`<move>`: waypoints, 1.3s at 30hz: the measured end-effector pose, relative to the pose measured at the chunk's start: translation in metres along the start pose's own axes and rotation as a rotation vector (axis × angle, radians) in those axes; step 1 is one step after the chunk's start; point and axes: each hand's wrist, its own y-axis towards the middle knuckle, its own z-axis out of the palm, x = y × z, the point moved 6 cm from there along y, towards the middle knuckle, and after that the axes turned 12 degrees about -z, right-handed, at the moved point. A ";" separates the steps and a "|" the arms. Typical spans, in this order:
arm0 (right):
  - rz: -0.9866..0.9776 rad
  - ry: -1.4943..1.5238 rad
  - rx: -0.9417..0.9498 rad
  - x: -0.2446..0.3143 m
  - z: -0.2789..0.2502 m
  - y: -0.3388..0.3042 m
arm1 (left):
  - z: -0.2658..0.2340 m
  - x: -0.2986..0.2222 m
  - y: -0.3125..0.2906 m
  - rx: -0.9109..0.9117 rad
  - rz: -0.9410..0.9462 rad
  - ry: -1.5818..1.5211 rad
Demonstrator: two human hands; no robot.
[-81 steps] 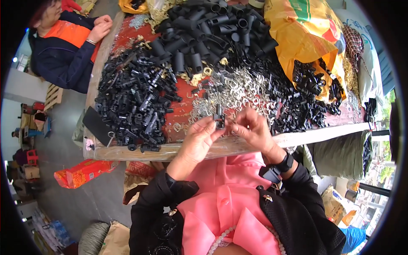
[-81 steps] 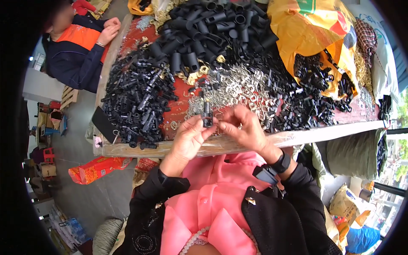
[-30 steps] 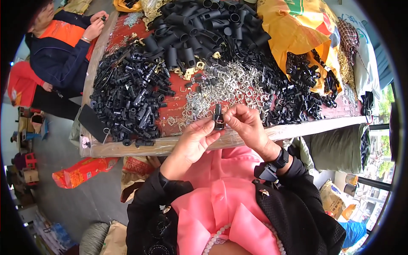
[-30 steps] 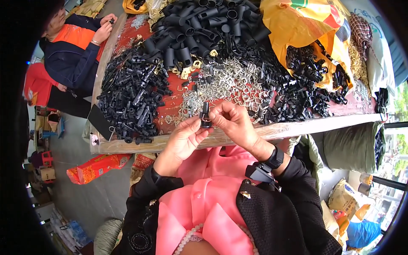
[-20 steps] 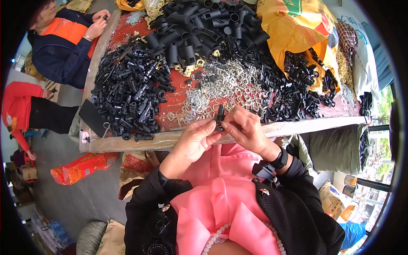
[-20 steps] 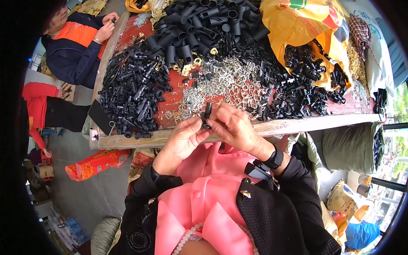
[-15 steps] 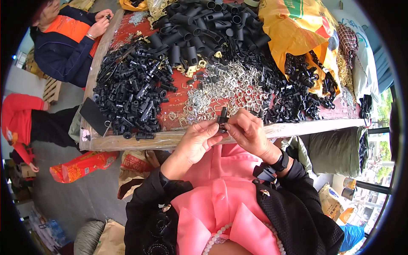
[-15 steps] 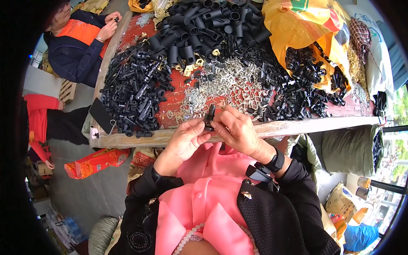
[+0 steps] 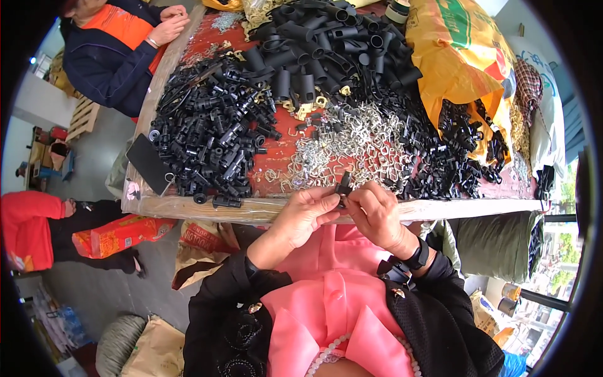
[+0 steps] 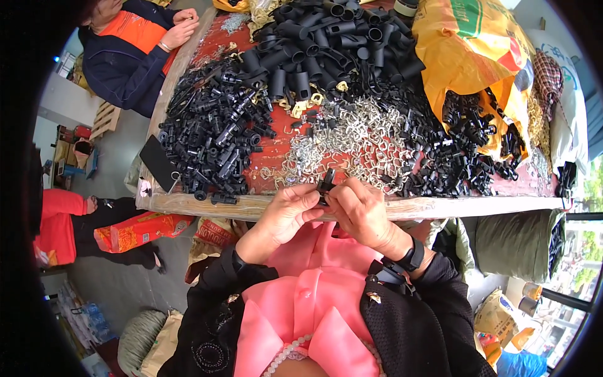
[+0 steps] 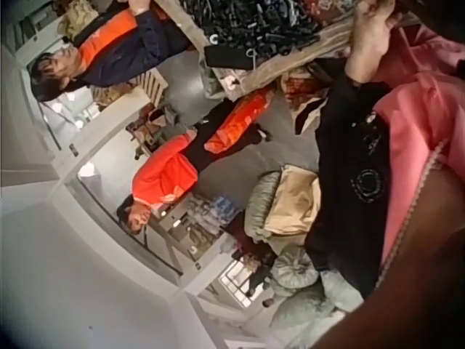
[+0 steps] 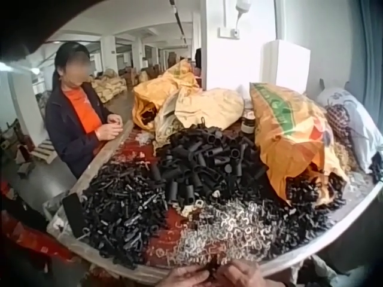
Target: Manual assembly of small black plastic and metal components at a workbench.
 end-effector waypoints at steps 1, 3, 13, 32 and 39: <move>0.012 0.001 -0.002 0.000 0.000 0.001 | 0.001 -0.001 -0.001 -0.008 0.010 0.000; 0.038 0.001 -0.007 -0.001 0.001 0.001 | 0.003 -0.003 -0.003 -0.021 0.028 0.003; -0.111 -0.167 0.040 0.007 0.003 -0.005 | 0.010 -0.006 -0.004 -0.061 0.189 0.216; 0.576 0.889 -0.133 -0.043 0.030 -0.038 | 0.003 -0.042 -0.005 -0.190 0.346 0.441; 0.708 0.931 -0.073 -0.052 0.033 -0.054 | -0.007 -0.138 0.053 -0.714 0.538 1.333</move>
